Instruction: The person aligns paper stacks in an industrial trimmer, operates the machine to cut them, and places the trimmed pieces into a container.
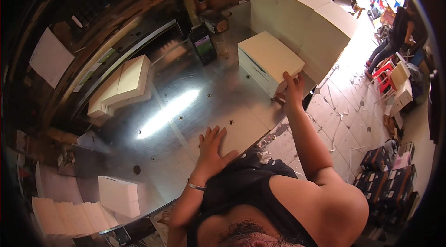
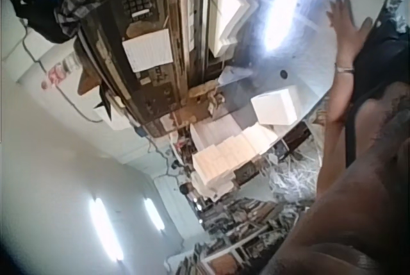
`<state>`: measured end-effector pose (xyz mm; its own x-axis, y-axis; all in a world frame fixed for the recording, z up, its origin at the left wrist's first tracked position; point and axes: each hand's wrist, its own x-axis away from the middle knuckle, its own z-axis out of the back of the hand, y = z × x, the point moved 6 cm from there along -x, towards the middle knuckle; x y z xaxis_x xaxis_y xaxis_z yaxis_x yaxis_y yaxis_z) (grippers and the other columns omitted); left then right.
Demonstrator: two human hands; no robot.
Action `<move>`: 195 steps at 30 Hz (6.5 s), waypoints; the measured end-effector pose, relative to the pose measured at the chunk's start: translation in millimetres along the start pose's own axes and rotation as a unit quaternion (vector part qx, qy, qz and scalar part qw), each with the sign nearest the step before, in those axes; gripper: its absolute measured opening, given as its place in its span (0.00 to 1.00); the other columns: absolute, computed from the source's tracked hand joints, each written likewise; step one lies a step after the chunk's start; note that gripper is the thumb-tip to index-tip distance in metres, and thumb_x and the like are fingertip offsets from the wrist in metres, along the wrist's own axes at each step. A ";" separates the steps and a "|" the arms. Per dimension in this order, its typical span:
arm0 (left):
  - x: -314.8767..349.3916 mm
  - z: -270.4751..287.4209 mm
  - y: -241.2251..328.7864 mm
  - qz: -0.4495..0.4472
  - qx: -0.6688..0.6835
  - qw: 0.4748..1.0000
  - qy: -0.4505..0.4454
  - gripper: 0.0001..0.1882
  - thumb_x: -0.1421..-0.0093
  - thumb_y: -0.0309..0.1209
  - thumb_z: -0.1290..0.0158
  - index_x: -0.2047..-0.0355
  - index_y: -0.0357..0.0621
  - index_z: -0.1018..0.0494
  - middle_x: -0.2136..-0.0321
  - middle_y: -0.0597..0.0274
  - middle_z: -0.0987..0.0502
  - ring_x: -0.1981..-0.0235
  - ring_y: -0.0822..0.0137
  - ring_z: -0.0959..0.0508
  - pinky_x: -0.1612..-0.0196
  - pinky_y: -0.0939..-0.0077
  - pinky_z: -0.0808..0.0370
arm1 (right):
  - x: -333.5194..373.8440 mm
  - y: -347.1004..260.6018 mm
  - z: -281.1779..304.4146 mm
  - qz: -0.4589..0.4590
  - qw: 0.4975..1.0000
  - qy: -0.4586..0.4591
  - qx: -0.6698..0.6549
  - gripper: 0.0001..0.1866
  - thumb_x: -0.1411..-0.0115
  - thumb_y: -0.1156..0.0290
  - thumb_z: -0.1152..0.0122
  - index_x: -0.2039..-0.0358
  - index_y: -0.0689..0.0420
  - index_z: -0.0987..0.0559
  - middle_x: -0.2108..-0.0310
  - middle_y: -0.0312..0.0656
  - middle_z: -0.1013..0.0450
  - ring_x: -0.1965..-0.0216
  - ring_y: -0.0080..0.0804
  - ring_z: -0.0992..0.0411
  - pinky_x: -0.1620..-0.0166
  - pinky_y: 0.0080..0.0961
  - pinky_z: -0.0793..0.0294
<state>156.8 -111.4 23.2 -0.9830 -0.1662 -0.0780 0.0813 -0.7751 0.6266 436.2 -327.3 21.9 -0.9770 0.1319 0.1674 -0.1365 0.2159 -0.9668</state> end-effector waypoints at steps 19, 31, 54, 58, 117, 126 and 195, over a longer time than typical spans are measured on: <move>8.3 -5.1 14.0 -0.034 -0.103 0.991 0.072 0.43 0.45 0.60 0.38 0.36 0.45 0.30 0.34 0.44 0.35 0.30 0.35 0.42 0.28 0.35 0.54 | -95.3 -11.0 -74.3 0.052 0.997 0.050 -0.022 0.46 0.44 0.58 0.30 0.32 0.62 0.42 0.43 0.57 0.34 0.50 0.46 0.27 0.69 0.36 0.23; 2.9 -7.3 18.2 -0.029 -0.119 0.991 0.054 0.43 0.45 0.61 0.39 0.36 0.46 0.30 0.33 0.46 0.36 0.30 0.38 0.42 0.28 0.35 0.54 | -121.4 2.4 -104.4 0.057 0.993 0.095 -0.031 0.41 0.46 0.60 0.30 0.37 0.62 0.38 0.40 0.60 0.37 0.39 0.52 0.35 0.36 0.39 0.37; 2.3 -6.4 20.8 -0.016 -0.131 0.989 0.064 0.42 0.47 0.53 0.33 0.37 0.45 0.30 0.35 0.48 0.32 0.32 0.39 0.38 0.29 0.37 0.49 | -120.1 22.3 -138.7 0.278 0.949 0.107 0.100 0.54 0.39 0.52 0.40 0.24 0.58 0.61 0.24 0.63 0.66 0.24 0.67 0.67 0.28 0.60 0.67; 0.3 -4.2 20.7 -0.011 -0.135 0.988 0.067 0.42 0.48 0.52 0.33 0.37 0.44 0.30 0.35 0.48 0.32 0.32 0.39 0.38 0.30 0.37 0.49 | -116.3 21.0 -142.6 0.248 0.960 0.082 0.105 0.54 0.37 0.51 0.41 0.24 0.58 0.62 0.24 0.62 0.67 0.24 0.67 0.68 0.28 0.64 0.67; 25.7 453.1 -605.5 0.324 0.093 0.821 0.461 0.27 0.31 0.50 0.50 0.47 0.39 0.21 0.56 0.55 0.17 0.51 0.63 0.22 0.45 0.68 0.29 | 106.1 101.6 -429.1 0.339 0.660 -0.604 0.290 0.57 0.41 0.36 0.43 0.25 0.63 0.52 0.31 0.62 0.40 0.28 0.51 0.44 0.26 0.57 0.71; 82.8 498.1 -656.4 0.360 0.138 0.834 0.396 0.23 0.29 0.46 0.50 0.46 0.41 0.22 0.54 0.61 0.18 0.51 0.68 0.23 0.45 0.74 0.29 | 112.8 139.6 -537.0 0.282 0.654 -0.668 0.217 0.47 0.32 0.38 0.53 0.26 0.62 0.45 0.28 0.54 0.42 0.25 0.46 0.48 0.29 0.59 0.84; 138.5 90.1 -99.5 0.102 0.216 0.897 0.371 0.53 0.38 0.61 0.43 0.28 0.33 0.47 0.47 0.44 0.21 0.44 0.58 0.22 0.38 0.64 0.30 | 90.3 30.7 70.7 -0.186 0.929 -0.321 0.011 0.32 0.32 0.60 0.47 0.32 0.65 0.36 0.39 0.50 0.30 0.39 0.41 0.30 0.37 0.33 0.33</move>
<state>-2.2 -2.5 20.0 -0.5618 -0.7625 -0.3208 0.0185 -0.3993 0.9166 332.2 -377.1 -6.3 -0.7572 -0.5530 0.3476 -0.4805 0.1111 -0.8700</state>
